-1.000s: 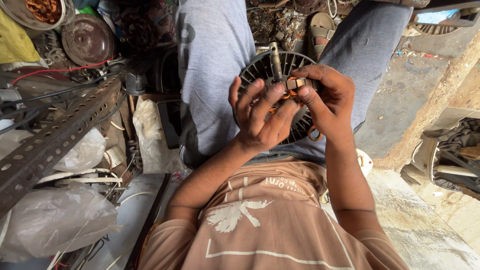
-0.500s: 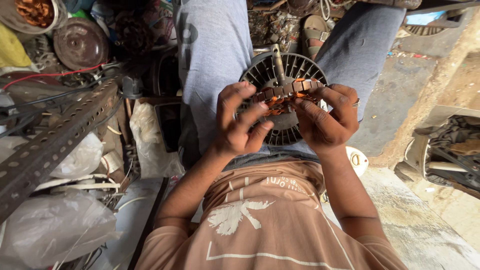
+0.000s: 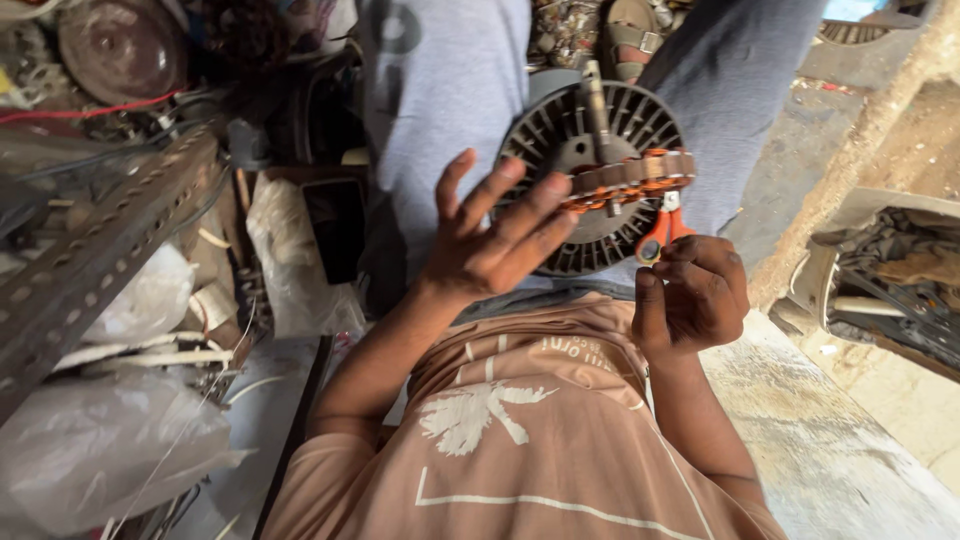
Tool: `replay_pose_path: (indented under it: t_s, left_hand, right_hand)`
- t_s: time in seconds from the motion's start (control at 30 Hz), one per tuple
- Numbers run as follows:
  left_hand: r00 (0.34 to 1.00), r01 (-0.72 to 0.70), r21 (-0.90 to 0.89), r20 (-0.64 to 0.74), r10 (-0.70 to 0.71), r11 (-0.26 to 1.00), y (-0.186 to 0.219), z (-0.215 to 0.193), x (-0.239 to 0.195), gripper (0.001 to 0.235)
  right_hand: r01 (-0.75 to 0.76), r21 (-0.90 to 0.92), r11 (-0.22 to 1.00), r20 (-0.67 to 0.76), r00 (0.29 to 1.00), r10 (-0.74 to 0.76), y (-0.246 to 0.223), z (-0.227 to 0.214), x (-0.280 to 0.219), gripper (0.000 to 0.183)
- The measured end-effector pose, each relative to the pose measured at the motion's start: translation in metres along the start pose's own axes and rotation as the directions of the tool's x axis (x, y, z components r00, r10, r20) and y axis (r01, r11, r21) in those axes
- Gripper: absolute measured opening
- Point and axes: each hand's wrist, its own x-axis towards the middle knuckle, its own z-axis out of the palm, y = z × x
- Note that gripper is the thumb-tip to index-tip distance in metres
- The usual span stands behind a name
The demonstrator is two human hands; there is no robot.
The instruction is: The person uses a screwdriver and pliers to adjust components on a fan motor stator held in their lap, then cuts wires with scissors.
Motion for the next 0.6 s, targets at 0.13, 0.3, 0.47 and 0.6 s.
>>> replay_pose_path:
  t_s: [0.13,0.3,0.47,0.6]
  left_hand:
    - [0.999,-0.027,-0.080,-0.040,0.024,0.996,0.015,0.006,-0.004,0.019]
    - [0.999,-0.019,-0.167,-0.035,0.014,0.986,0.035,0.004,-0.015,0.016]
    - [0.997,0.002,-0.246,-0.072,-0.020,0.969,0.044,0.004,-0.013,0.017]
    - [0.994,0.042,-0.373,-0.081,-0.077,0.927,0.047,0.002,-0.006,0.020]
  right_hand:
    - [-0.039,0.064,0.997,0.033,0.999,0.037,-0.003,0.003,-0.012,0.013]
    - [-0.122,0.132,0.984,0.121,0.987,0.106,-0.006,0.003,-0.011,0.016]
    - [-0.352,0.427,0.833,0.341,0.916,0.212,-0.014,0.007,-0.001,0.030]
    - [-0.572,0.548,0.610,0.330,0.818,0.471,-0.014,0.011,-0.006,0.025]
